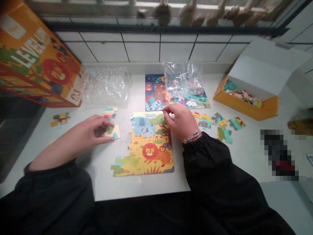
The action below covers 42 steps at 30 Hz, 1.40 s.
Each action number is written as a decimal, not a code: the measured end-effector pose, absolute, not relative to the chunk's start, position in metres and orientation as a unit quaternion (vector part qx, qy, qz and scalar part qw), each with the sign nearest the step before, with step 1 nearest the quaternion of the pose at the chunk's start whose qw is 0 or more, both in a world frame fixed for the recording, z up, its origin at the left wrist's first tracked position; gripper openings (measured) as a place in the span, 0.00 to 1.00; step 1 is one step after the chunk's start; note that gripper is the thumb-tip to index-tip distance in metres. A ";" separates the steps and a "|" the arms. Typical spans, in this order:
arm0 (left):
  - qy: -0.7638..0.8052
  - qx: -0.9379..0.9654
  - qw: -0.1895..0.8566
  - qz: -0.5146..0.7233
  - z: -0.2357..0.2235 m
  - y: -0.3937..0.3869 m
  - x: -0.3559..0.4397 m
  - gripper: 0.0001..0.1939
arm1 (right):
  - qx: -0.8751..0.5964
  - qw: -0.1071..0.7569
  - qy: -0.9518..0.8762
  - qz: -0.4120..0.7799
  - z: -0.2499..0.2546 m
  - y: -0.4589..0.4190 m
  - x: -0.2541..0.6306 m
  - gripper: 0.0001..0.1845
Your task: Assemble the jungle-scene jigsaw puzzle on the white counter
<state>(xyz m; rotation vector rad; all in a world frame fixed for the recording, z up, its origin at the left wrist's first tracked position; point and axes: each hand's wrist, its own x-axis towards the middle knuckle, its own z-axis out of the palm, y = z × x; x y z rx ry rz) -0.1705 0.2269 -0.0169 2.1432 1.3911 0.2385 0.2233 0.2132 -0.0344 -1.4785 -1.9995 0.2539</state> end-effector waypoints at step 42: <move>0.624 0.736 0.209 0.157 -0.014 0.221 -0.152 0.15 | -0.804 0.289 -0.515 -0.069 0.000 0.095 0.355 0.13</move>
